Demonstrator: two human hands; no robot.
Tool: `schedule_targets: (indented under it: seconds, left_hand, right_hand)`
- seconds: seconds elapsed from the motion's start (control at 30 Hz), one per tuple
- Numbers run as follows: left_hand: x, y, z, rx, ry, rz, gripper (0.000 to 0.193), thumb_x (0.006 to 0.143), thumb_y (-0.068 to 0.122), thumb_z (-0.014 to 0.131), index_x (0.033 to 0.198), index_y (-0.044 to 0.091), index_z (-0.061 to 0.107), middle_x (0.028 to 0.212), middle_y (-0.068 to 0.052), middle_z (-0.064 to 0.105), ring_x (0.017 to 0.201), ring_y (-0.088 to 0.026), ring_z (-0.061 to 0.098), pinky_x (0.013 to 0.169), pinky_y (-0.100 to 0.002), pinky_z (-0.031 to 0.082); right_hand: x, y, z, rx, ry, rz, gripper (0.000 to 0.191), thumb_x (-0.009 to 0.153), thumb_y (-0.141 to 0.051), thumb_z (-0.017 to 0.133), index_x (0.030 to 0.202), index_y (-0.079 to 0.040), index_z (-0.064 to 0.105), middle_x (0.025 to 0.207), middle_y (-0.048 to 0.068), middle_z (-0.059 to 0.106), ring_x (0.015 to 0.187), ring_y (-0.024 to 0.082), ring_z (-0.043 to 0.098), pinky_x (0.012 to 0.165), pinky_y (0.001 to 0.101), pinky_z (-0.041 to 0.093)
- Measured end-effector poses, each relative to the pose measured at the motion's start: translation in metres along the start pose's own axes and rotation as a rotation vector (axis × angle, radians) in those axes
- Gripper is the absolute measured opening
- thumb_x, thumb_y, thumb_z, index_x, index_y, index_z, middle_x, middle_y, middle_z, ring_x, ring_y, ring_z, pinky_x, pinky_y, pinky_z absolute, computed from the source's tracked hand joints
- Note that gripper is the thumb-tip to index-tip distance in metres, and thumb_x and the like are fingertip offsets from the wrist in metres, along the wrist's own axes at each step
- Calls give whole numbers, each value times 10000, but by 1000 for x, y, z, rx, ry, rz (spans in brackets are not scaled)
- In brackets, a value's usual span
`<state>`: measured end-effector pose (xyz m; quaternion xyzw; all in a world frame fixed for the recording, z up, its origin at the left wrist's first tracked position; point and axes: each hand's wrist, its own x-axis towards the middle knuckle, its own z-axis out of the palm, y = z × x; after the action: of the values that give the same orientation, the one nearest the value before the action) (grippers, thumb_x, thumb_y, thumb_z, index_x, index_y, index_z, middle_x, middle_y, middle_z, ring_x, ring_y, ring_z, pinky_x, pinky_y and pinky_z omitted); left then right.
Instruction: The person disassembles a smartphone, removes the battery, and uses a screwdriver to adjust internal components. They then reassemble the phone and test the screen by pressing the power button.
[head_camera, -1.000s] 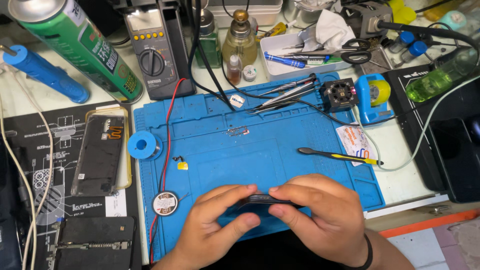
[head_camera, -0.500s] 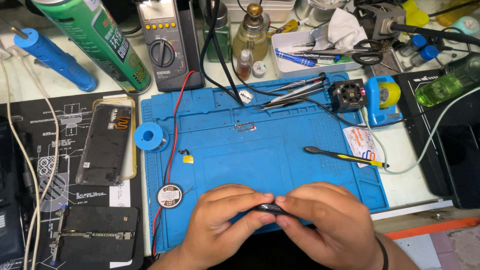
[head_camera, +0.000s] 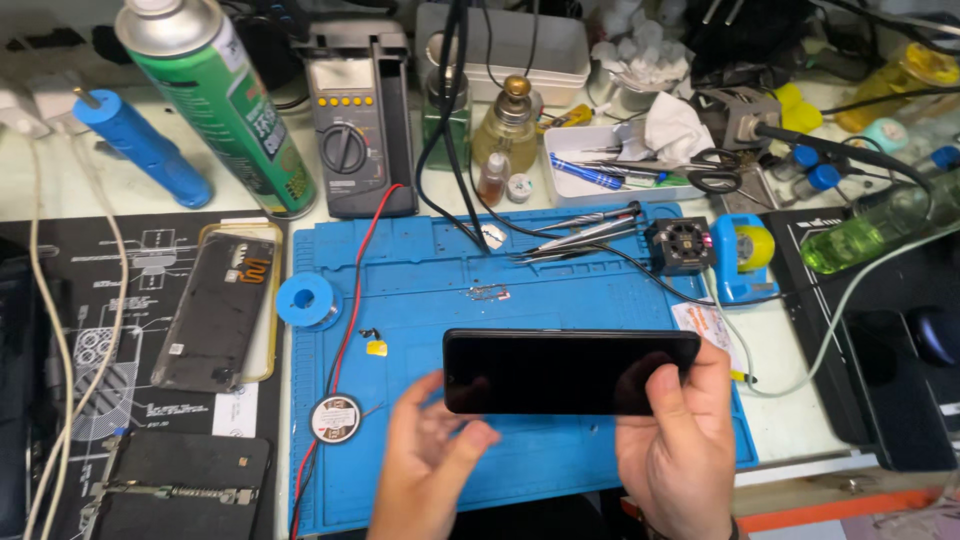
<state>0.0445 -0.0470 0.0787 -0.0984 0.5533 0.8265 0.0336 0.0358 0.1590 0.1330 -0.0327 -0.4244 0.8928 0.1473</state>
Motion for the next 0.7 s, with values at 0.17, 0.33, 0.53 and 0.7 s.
schedule_targets:
  seconds: [0.17,0.33,0.53,0.7]
  left_hand:
    - [-3,4,24,-363,-143,-171,578,979,244,550,1501,87,359,1275,-156,639,1102,-261,655,881,-446,600]
    - [5,33,4,-495,-113,11,367,1028,240,568,1266,8,413,1136,-232,651,1063,-315,701,961,-476,590]
    - [1,40,-10,-484,-160,41,397,1002,211,650,1274,48,412,1050,-128,600,928,-230,654,851,-408,563]
    - [1,40,-10,-494,-177,37,415,1014,222,653,1296,46,404,1061,-124,597,922,-194,631,821,-358,540]
  right_hand:
    - [-25,52,-13,64,-23,142,390,973,-29,582,1335,-72,444,1271,127,593,1191,264,603,1019,484,497]
    - [-45,63,-21,-483,-369,69,471,844,27,801,1272,-21,610,1198,172,641,1029,265,675,866,388,576]
    - [-36,28,20,-978,-662,-307,532,755,-156,869,1234,-29,674,1095,138,746,989,229,764,856,323,599]
    - [-27,17,51,-1041,-702,-399,524,795,-147,859,1271,-18,683,1133,150,756,1004,237,768,856,315,607]
